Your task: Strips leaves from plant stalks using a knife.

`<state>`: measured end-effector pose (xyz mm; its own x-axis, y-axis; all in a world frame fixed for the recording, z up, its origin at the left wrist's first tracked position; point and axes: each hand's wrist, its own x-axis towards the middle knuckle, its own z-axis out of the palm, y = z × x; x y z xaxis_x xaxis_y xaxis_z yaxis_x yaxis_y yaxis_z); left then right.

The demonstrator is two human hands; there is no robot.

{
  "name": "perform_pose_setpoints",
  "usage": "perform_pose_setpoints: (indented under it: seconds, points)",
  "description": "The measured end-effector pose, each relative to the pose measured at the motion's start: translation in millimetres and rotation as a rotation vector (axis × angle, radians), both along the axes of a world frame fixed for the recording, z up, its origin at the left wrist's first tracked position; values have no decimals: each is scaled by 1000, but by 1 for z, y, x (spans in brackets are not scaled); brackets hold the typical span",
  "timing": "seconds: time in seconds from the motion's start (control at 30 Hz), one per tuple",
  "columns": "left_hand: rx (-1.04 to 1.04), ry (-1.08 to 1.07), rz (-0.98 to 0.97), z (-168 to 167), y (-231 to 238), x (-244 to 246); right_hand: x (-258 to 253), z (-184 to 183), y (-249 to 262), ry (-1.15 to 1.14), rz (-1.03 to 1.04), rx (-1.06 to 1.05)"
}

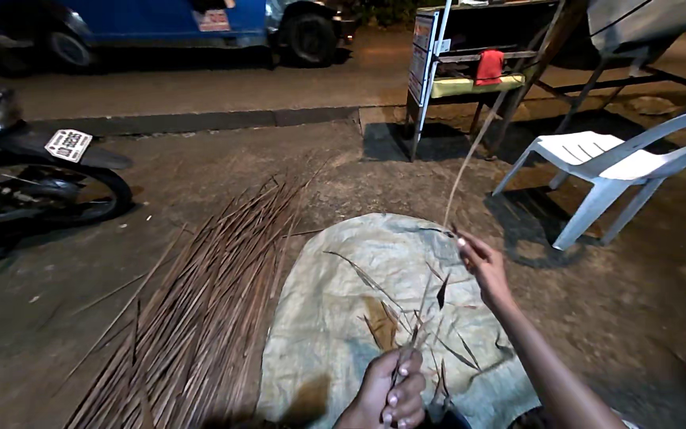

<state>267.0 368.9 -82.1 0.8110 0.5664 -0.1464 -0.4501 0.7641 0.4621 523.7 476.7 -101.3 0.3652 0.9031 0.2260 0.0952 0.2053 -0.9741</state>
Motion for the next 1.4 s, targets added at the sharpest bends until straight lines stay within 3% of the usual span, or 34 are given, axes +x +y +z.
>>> perform_pose_setpoints:
  seconds: [0.07, 0.13, 0.33, 0.4, 0.57, 0.83, 1.07, 1.2, 1.3, 1.4]
  points:
    - [-4, -1, -31, -2, -5, 2, 12, 4, 1, 32, -56, 3]
    - [10, 8, -15, -3, -4, 2, 11, 10, -6, 46, 21, 19]
    - [38, 12, 150, 2, 13, -5, -46, 16, -43, -129, 676, -23]
    - [35, 5, 171, 1, 17, -9, -57, 11, -47, -259, 772, -46]
    - [-22, -49, 144, 3, 17, -9, -52, 5, -41, -415, 529, -61]
    - [-76, -63, 43, 6, 12, -4, -26, 3, -17, -206, 393, -61]
    - [-12, 64, -40, 3, -9, 3, 19, 15, -4, 132, 65, -50]
    - [317, 546, 233, 8, -5, 12, -9, 22, -27, 2, 366, -86]
    - [407, 661, 361, 7, 2, 12, -47, 16, -43, -123, 646, -83]
    - [413, 708, 398, 9, 4, 10, -58, 5, -43, -187, 608, -50]
